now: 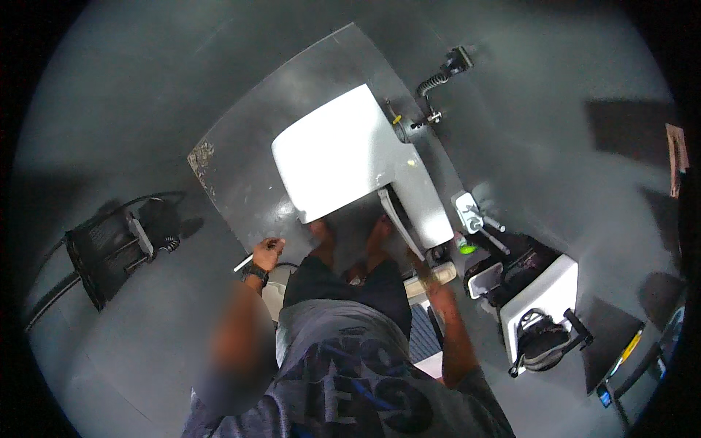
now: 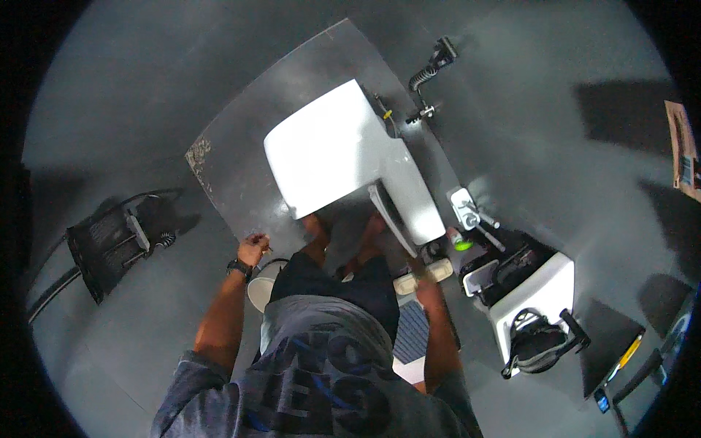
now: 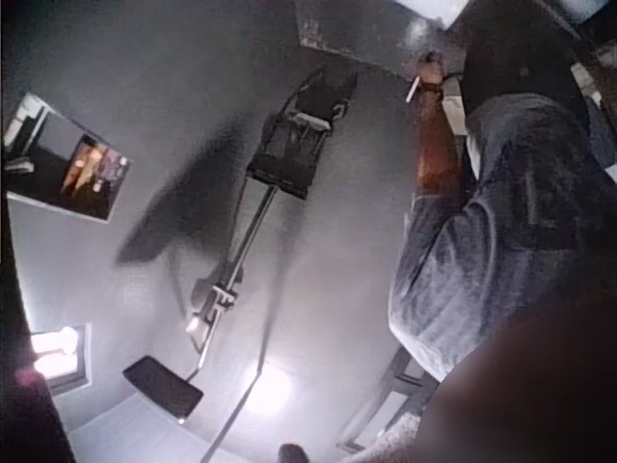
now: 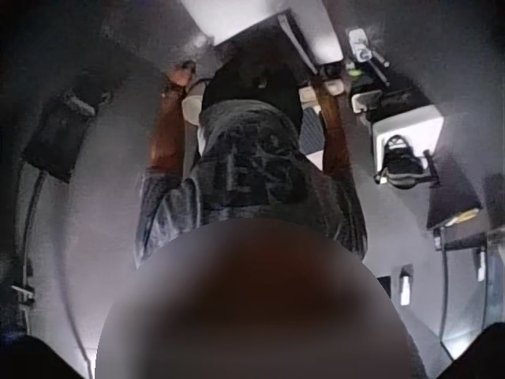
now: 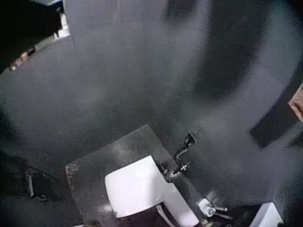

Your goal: The person removes a toilet from the floor, uses a hammer and chisel to break off the old flange, cleans the area, and then measures and repositions the toilet.

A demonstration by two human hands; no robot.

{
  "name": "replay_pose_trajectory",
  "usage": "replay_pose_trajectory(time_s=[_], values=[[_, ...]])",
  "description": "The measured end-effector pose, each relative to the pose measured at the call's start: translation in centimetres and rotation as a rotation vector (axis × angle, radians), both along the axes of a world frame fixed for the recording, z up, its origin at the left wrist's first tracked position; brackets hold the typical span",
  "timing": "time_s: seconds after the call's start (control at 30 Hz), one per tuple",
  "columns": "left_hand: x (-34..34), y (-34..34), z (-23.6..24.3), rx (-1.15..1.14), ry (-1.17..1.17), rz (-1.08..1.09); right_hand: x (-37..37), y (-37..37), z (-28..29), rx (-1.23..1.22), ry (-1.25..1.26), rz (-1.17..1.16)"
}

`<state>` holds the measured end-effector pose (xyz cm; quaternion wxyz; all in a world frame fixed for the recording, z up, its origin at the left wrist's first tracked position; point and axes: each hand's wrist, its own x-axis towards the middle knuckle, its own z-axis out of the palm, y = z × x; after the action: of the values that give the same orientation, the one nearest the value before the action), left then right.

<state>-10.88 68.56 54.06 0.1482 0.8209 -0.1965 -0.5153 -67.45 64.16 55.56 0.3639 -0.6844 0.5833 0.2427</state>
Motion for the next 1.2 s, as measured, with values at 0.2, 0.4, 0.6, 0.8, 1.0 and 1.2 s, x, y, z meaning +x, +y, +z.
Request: replay_pose_trajectory(time_s=[0.2, 0.4, 0.6, 0.8, 1.0, 1.2], values=[[-6.0, 2.1, 3.0, 0.101, -0.057, -0.275, -5.9, 8.5, -1.4, 0.738, -0.347, -0.195], [-5.3, 1.6, 6.8, 0.157, -0.083, -0.398, -1.5, 7.1, 2.6, 0.1, -0.722, -0.418], [-5.0, -2.4, 6.6, 0.233, -0.204, -0.586, 1.7, 11.0, 2.2, -0.009, -0.615, -0.566], [-21.5, -7.6, 1.2, -0.316, 0.167, -1.286, 8.6, 14.9, 3.8, -0.108, -0.46, -0.754], [-36.9, -6.1, 0.0, -0.117, 0.508, -1.826, 13.1, 16.1, 5.4, -0.133, -0.684, -0.849], [-39.0, -0.3, -4.2, 0.061, 0.671, -2.025, 17.5, 19.8, 5.1, -0.087, -0.504, -0.899]])
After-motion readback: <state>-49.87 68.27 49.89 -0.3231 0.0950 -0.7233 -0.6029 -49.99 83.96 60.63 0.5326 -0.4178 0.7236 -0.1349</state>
